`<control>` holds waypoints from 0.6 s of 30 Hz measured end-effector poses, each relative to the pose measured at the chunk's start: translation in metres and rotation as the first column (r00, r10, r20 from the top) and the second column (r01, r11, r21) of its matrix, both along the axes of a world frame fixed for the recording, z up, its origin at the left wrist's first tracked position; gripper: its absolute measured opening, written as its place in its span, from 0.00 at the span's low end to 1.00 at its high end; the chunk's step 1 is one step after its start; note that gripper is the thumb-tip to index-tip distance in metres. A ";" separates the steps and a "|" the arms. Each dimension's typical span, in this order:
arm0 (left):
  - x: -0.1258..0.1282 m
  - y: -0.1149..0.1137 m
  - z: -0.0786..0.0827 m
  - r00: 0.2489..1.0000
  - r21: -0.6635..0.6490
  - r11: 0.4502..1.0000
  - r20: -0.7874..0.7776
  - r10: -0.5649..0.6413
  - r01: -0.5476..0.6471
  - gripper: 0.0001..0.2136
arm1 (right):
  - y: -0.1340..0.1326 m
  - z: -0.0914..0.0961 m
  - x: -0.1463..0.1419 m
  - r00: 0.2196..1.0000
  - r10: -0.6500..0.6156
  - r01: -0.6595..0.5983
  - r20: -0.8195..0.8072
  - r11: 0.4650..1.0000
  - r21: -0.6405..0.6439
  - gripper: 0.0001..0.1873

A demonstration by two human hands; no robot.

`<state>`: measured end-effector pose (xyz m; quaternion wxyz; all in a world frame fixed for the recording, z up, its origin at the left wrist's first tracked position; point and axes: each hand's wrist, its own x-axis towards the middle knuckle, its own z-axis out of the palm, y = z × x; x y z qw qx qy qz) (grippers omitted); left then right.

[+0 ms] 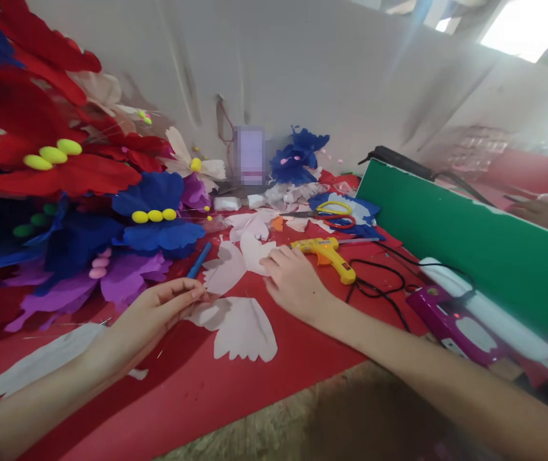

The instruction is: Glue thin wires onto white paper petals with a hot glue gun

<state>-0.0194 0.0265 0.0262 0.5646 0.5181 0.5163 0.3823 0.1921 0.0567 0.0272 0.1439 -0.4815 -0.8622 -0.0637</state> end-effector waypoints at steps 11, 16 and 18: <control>-0.001 0.002 -0.003 0.999 0.041 0.999 -0.031 -0.009 0.010 0.08 | 0.017 -0.005 0.018 0.897 -0.441 0.441 0.038 0.885 -0.150 0.16; -0.001 0.000 -0.003 1.000 0.042 0.999 -0.029 -0.008 0.009 0.08 | 0.020 -0.001 0.012 0.892 -0.452 0.437 -0.005 0.865 -0.248 0.12; -0.001 0.000 -0.003 1.000 0.039 0.999 -0.029 -0.012 0.013 0.08 | 0.020 0.000 0.010 0.898 -0.440 0.419 -0.024 0.870 -0.260 0.09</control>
